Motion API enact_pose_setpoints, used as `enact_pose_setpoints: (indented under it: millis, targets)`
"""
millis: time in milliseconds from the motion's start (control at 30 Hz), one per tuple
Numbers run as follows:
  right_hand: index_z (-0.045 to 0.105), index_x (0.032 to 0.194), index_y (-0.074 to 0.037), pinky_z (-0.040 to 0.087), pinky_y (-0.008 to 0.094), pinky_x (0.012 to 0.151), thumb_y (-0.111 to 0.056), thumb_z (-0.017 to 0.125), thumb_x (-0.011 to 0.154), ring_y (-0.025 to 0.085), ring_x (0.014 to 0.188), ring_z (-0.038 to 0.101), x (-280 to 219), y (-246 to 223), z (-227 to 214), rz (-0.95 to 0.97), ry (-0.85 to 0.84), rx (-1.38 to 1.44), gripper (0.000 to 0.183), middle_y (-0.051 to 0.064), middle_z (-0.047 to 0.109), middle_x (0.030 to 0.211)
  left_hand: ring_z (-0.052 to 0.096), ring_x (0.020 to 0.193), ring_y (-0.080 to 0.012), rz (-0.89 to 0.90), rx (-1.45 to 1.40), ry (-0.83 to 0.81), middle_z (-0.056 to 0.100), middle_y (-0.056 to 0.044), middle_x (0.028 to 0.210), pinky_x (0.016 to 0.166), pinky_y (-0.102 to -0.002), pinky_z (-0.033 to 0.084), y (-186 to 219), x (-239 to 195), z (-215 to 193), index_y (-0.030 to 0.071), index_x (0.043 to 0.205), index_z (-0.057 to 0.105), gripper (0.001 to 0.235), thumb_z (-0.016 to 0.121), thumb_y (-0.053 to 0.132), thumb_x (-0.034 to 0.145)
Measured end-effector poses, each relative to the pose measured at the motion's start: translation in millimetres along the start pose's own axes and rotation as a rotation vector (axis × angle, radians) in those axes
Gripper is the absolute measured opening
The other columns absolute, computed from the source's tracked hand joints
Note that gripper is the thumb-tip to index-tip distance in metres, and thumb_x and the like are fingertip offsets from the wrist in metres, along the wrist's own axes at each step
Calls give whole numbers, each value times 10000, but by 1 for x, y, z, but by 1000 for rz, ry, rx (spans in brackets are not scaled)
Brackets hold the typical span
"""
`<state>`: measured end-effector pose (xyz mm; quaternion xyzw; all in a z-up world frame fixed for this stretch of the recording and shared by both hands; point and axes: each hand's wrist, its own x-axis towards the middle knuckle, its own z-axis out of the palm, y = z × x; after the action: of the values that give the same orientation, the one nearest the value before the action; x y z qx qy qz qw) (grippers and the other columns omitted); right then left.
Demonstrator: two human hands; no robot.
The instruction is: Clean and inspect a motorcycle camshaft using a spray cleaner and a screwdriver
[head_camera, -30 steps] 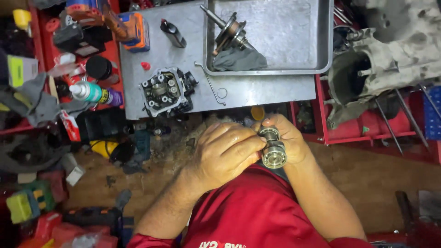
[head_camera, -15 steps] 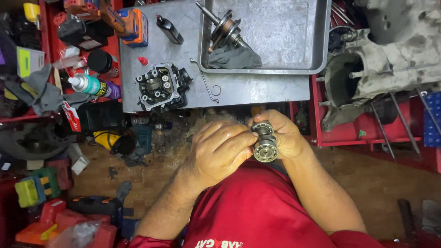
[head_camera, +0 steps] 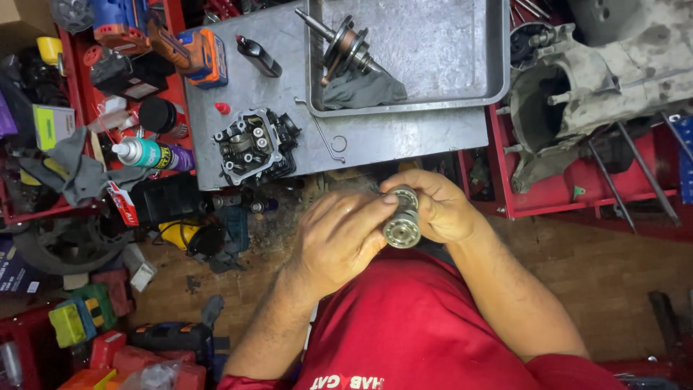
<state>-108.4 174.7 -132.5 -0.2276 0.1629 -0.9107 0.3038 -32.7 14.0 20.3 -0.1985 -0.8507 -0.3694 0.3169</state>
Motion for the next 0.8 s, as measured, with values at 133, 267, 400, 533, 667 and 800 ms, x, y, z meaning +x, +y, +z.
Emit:
enact_pose_setpoints:
  millis: [133,267,400,533,667,800]
  targets:
    - [579,1227,184,643,455,779,-306,665,1006,284,863,731,4,2,3,12,-17,-84,544,266,715,936,741,908,-384,-5,-29,-28,709,-199,1105,753,-484,612,2,-3,-1,57,1258,684,265,602,156,1026]
    - [602,1173,197,640,404,723,-348,595,1046,246,796,738,3,1,10,25,17,-100,559,253,712,846,742,897,-375,-25,-100,-36,706,-201,1100,742,-479,616,2,-11,-3,47,1255,674,262,606,134,1017]
    - [613,984,145,588,287,542,-403,568,1039,177,483,656,12,-3,30,47,71,-159,553,144,597,523,740,963,-413,-25,-81,-52,701,-219,1154,785,-501,616,1,-15,-4,40,1342,626,345,608,158,1018]
    - [591,871,102,538,244,414,-423,538,1051,160,351,589,10,3,28,60,63,-150,558,145,538,411,743,928,-384,9,-88,-63,697,-212,1164,756,-486,615,3,-11,-7,58,1294,654,314,641,78,981]
    - [587,861,101,526,223,414,-435,496,1068,136,339,564,7,3,31,70,67,-170,582,118,512,388,744,922,-379,16,-81,-69,702,-201,1152,758,-478,615,7,-12,-8,75,1253,682,277,655,98,979]
    - [617,805,43,461,175,388,-519,508,1045,81,332,520,6,4,37,110,123,-277,620,36,474,369,743,899,-369,12,-79,-63,713,-188,1145,741,-461,612,8,-13,-11,86,1247,692,271,657,100,979]
